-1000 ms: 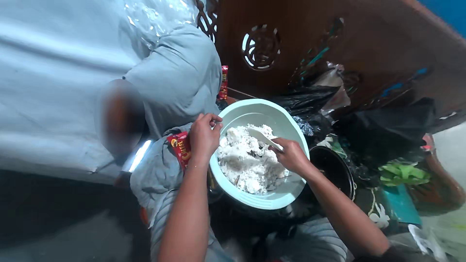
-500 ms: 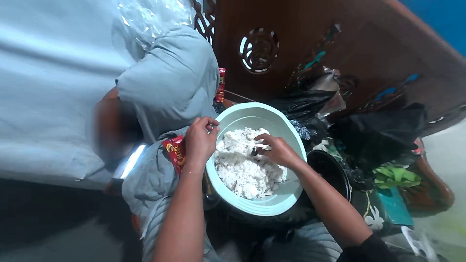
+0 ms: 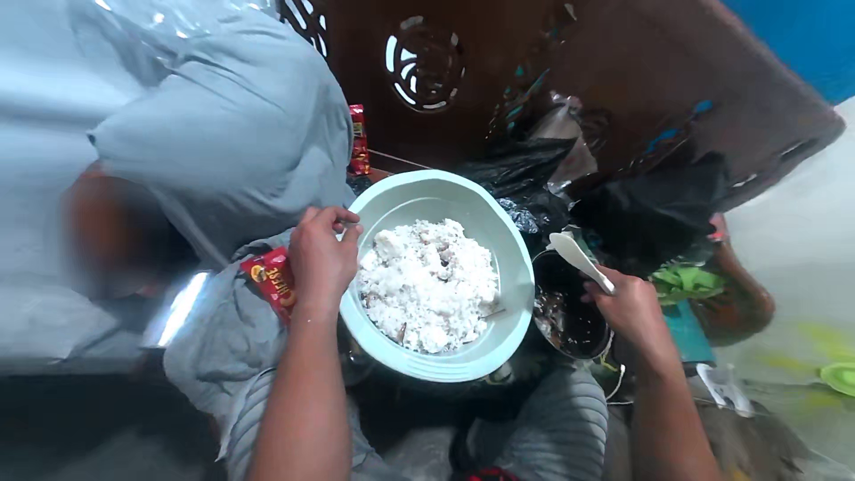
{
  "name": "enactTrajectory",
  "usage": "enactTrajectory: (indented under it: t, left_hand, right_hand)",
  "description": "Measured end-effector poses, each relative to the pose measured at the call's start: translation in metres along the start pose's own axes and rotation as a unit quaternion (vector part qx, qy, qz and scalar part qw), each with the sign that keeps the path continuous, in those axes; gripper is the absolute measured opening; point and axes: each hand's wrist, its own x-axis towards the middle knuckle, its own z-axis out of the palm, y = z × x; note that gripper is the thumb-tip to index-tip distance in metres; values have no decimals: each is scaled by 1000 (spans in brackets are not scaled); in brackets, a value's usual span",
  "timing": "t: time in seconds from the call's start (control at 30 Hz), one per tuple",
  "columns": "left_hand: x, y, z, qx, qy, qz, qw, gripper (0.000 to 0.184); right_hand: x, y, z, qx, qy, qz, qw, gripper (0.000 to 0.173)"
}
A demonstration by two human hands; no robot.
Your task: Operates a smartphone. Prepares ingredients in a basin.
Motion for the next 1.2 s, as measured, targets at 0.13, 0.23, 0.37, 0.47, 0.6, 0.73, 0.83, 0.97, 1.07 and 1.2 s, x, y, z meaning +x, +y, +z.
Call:
enactTrajectory:
  t: [0.13,0.23,0.37,0.47,0.6,0.73,0.83,0.97,1.07,1.2]
  left_hand:
    - [1,-1,0,-3,0,-9,1000,19]
    - [3,-3,-1,-18,-1,-15,1000,18]
    - [5,-6,-3,-32,-3,-21,999,16]
    - [6,-5,-5,-27,-6,-20,999,16]
    - [7,-6,-5,-20,-2,-16,1000,19]
    - [1,-1,-10,5,17,-1,1000,25]
    - [-20,23,-20,100,-76,56,991,23]
    - [-58,52,-1,262,-289,71,918,15]
    - [-71,59,23,367,-361,45,856,19]
    - [-79,70,29,430,-381,13,819,29]
  right_hand:
    - [15,-62,38,93,-8,-183,979,27]
    - [41,-113,75,92,-111,-276,950,32]
    - [70,-150,107,1,-202,-320,926,30]
    - [79,-159,117,-56,-236,-319,916,29]
    - [82,-160,125,-67,-249,-320,912,24]
    - [76,-155,122,-3,-217,-318,923,24]
    - [59,-133,92,99,-122,-299,941,22]
    - [23,-67,53,174,48,-228,957,20]
    - [-5,-8,46,164,118,-120,972,19]
    - [-19,29,42,41,32,-25,998,21]
